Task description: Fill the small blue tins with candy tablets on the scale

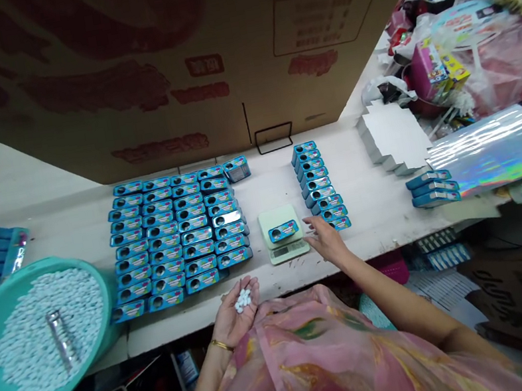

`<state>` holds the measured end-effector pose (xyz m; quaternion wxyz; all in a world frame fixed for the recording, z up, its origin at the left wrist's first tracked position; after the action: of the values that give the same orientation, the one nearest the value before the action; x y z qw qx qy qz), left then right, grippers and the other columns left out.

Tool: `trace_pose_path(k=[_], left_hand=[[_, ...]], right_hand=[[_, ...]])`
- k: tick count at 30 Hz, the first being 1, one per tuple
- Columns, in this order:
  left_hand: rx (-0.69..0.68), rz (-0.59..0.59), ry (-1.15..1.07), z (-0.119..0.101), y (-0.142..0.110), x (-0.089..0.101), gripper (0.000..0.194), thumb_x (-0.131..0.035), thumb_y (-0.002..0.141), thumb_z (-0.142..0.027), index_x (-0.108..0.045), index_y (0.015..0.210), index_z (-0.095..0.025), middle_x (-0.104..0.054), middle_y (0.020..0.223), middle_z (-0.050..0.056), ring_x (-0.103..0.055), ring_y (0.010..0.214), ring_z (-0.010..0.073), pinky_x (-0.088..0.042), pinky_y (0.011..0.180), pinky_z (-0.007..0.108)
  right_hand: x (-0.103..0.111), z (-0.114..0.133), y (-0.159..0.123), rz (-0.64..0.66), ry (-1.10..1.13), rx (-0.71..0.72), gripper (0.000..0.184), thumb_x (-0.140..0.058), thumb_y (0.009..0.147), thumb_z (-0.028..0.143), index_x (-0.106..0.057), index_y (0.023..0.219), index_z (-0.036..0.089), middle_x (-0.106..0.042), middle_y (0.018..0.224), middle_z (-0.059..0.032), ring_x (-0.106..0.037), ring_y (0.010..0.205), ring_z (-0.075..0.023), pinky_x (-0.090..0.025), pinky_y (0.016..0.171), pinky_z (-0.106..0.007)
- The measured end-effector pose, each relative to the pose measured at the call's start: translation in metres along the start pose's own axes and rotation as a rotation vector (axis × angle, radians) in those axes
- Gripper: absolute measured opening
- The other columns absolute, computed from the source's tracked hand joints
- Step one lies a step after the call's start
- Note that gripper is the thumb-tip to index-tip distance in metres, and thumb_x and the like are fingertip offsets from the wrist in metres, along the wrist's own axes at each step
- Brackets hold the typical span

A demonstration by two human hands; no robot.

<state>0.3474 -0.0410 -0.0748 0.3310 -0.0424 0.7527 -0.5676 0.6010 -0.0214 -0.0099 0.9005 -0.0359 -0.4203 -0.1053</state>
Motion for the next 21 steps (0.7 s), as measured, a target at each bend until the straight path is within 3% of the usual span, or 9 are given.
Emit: trace_pose_path(k=[9,18,21], left_hand=[[-0.009,0.023,0.019,-0.004,0.002,-0.012,0.021,-0.040,0.079,-0.013,-0.060,0.083,-0.007,-0.063,0.079,0.012,-0.061,0.074,0.0148,-0.051,0.065,0.025],[-0.002,0.041,0.032,-0.005,0.008,-0.023,0.019,-0.042,0.078,-0.014,-0.059,0.084,-0.006,-0.062,0.080,0.012,-0.060,0.075,0.0156,-0.051,0.067,0.026],[-0.020,0.050,0.022,-0.008,0.011,-0.031,0.020,-0.043,0.077,-0.014,-0.058,0.087,-0.006,-0.063,0.083,0.013,-0.060,0.080,0.0172,-0.051,0.069,0.027]], right_hand=[[-0.009,0.008,0.011,0.024,0.084,0.039,0.046,-0.051,0.069,0.015,-0.037,0.114,0.019,-0.044,0.112,-0.0084,-0.046,0.099,-0.0181,-0.043,0.078,-0.033],[-0.032,-0.014,0.022,0.117,0.126,-0.011,0.058,-0.055,0.068,0.021,-0.031,0.121,0.019,-0.042,0.119,-0.0093,-0.042,0.107,-0.0198,-0.040,0.084,-0.036],[-0.016,0.012,0.016,0.057,0.057,0.091,0.058,-0.056,0.069,0.025,-0.032,0.121,0.017,-0.041,0.118,-0.0112,-0.038,0.110,-0.0218,-0.035,0.089,-0.039]])
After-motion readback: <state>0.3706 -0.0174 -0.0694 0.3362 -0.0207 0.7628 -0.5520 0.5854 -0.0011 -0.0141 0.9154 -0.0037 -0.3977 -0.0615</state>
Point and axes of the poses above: each hand's wrist, its own y-axis towards the middle knuckle, its own x-axis out of the back of the hand, z = x × y, the point moved 9 cm from there along y, towards the middle knuckle
